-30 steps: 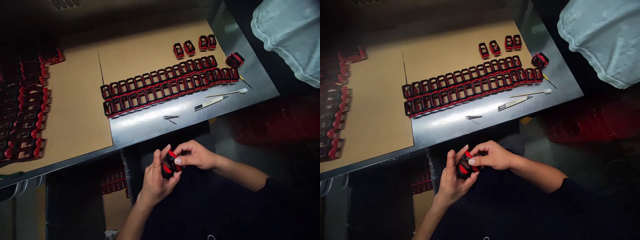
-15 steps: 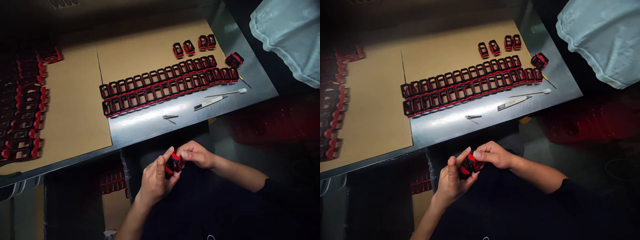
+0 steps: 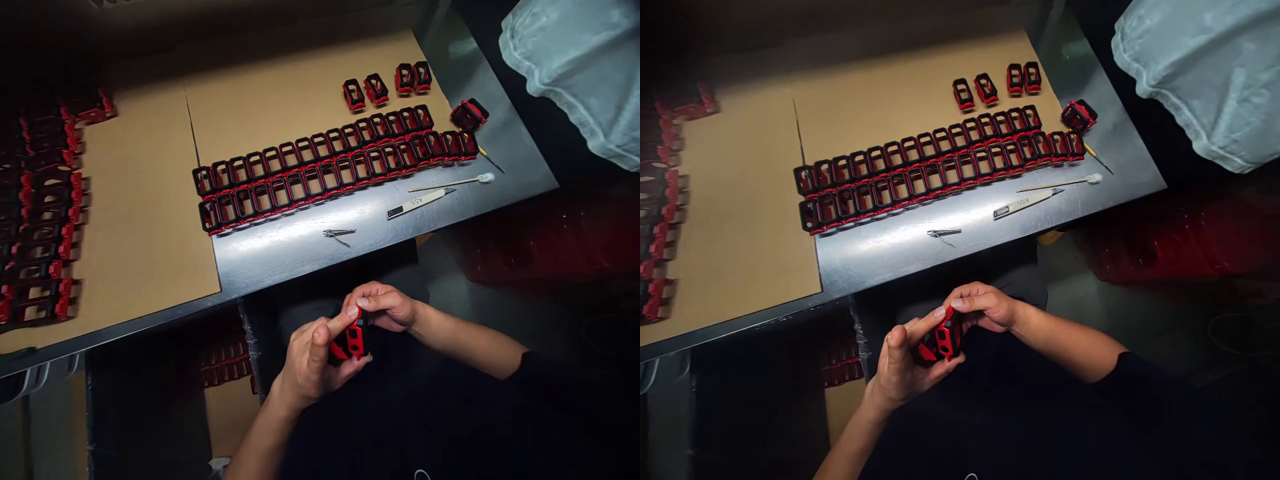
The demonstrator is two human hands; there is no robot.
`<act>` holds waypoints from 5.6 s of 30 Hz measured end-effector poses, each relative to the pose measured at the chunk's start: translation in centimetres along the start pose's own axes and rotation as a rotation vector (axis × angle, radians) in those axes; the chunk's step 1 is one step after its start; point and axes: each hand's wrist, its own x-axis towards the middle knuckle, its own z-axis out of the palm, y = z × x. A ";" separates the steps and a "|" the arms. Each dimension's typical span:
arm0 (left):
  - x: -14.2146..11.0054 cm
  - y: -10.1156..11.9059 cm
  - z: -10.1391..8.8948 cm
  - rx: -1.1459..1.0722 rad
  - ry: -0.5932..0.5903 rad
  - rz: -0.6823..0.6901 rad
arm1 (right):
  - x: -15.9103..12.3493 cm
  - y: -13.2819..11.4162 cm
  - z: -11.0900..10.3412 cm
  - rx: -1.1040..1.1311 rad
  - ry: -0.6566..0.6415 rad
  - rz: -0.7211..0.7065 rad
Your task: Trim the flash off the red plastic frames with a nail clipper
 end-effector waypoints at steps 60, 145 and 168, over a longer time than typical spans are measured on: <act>-3.9 0.5 0.6 -0.404 0.216 -0.600 | 0.5 -6.4 2.9 -1.474 0.582 -0.520; -4.1 1.3 1.3 -0.596 0.393 -0.499 | -3.5 -6.9 5.7 -1.633 0.156 -0.894; -2.3 1.4 0.3 -0.119 0.266 -0.260 | -4.7 -4.8 5.9 -1.569 -0.095 -0.847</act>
